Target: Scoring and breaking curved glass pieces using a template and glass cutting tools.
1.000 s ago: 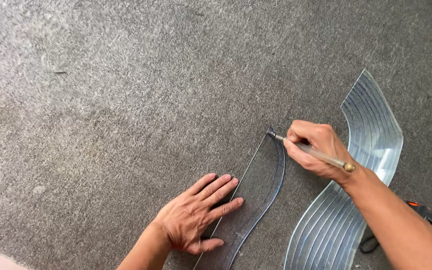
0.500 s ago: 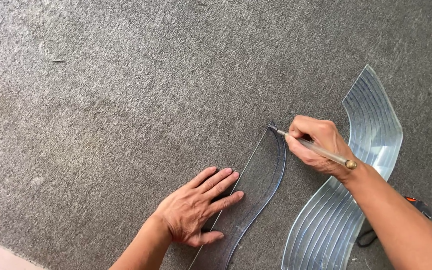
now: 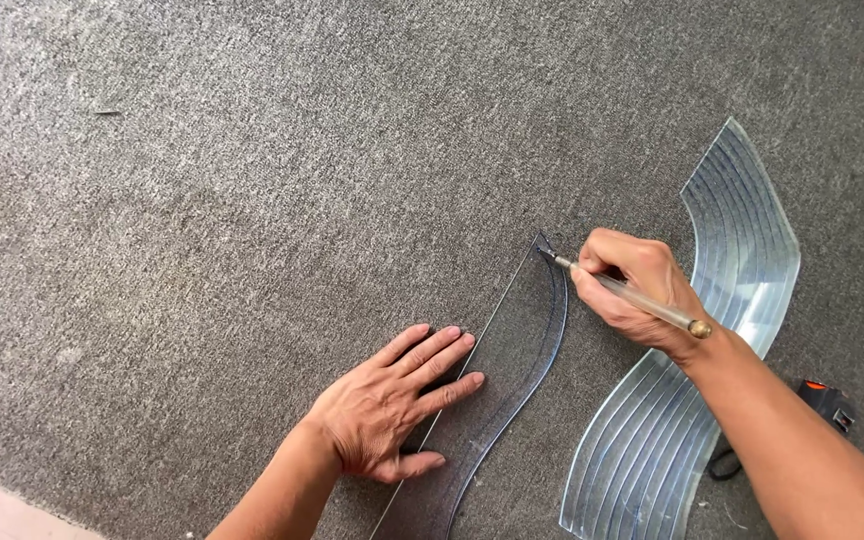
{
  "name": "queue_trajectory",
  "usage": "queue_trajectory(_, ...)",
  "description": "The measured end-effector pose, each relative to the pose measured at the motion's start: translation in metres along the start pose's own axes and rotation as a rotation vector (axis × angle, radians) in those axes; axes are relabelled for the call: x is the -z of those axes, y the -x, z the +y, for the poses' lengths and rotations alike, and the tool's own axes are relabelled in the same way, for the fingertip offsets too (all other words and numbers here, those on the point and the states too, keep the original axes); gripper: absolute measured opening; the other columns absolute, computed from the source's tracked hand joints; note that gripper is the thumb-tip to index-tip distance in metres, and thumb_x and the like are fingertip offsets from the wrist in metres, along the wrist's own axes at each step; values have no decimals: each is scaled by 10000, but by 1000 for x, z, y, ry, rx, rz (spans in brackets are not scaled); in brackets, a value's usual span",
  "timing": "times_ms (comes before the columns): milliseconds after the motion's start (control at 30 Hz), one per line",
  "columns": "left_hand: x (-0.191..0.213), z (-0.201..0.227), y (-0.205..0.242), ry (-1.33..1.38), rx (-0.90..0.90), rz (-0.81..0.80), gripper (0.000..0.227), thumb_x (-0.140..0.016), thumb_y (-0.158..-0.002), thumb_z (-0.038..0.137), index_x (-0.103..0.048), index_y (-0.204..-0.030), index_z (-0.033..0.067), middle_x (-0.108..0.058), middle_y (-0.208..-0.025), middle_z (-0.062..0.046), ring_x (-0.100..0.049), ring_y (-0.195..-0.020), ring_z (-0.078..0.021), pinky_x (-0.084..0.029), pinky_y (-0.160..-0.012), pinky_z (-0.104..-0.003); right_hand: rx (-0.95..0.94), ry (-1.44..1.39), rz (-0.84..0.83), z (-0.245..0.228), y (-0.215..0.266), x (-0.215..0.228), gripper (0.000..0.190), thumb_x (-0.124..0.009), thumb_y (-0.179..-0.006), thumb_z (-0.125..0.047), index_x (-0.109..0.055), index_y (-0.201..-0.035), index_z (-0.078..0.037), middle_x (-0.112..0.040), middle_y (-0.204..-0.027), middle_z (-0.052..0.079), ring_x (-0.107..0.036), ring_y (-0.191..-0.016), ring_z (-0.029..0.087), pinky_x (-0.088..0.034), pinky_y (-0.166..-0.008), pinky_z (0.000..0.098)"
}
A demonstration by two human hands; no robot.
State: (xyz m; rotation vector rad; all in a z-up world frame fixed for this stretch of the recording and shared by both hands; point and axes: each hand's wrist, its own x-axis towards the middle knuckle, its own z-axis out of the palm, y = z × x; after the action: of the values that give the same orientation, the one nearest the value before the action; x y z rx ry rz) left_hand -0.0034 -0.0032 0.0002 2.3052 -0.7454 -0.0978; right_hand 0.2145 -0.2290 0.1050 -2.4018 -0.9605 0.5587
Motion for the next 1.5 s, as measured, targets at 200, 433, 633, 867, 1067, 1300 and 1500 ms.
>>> queue_trajectory(200,2,-2,0,3,-3,12,978,-628,-773,626,-351,-1573,136,-211,-1672,-195,-158,-1554,-331,-66,-1258,-491,-76,4,41,-1,6,-4,243,-685,-880,-68,-487,-751,-10,-577,-697,48,-544,-623,117,-473,-576,319)
queue_trajectory(433,4,-3,0,1,-6,4,967,-636,-772,617,-362,-1563,133,-223,-1663,-200,-154,-1558,-338,-67,-1259,-492,-90,-4,99,-1,15,-12,251,-677,-888,-65,-479,-742,-16,-593,-711,52,-564,-632,122,-481,-582,318)
queue_trajectory(633,2,-2,0,-10,-13,10,957,-618,-781,622,-359,-1563,135,-224,-1659,-200,-153,-1552,-338,-64,-1254,-493,-144,-19,152,-3,28,-18,254,-672,-898,-63,-473,-745,-18,-604,-713,46,-574,-641,114,-491,-581,314)
queue_trajectory(867,5,0,-2,-45,3,-22,941,-591,-798,632,-343,-1552,127,-203,-1659,-198,-139,-1546,-334,-57,-1247,-489,-227,-32,237,-7,38,-28,230,-678,-896,-78,-516,-743,-21,-611,-695,45,-553,-622,100,-463,-564,299)
queue_trajectory(1067,2,-1,-3,-22,-3,-33,936,-571,-808,658,-345,-1541,122,-200,-1643,-200,-138,-1530,-337,-54,-1237,-496,-322,-104,279,-12,49,-36,218,-678,-897,-81,-542,-736,-23,-626,-703,23,-534,-628,77,-453,-550,290)
queue_trajectory(1300,11,3,-2,-54,-7,-87,950,-596,-788,633,-343,-1537,109,-209,-1641,-198,-140,-1531,-337,-59,-1236,-498,-344,-152,376,-10,59,-52,176,-672,-893,-74,-567,-762,-20,-622,-719,23,-539,-647,71,-448,-559,286)
queue_trajectory(1500,26,-17,26,59,80,173,927,-630,-829,622,-362,-1568,131,-225,-1648,-240,-161,-1547,-398,-109,-1251,-544,-384,-109,443,-14,74,-68,206,-674,-896,-65,-533,-759,-2,-597,-690,41,-533,-615,90,-444,-551,283)
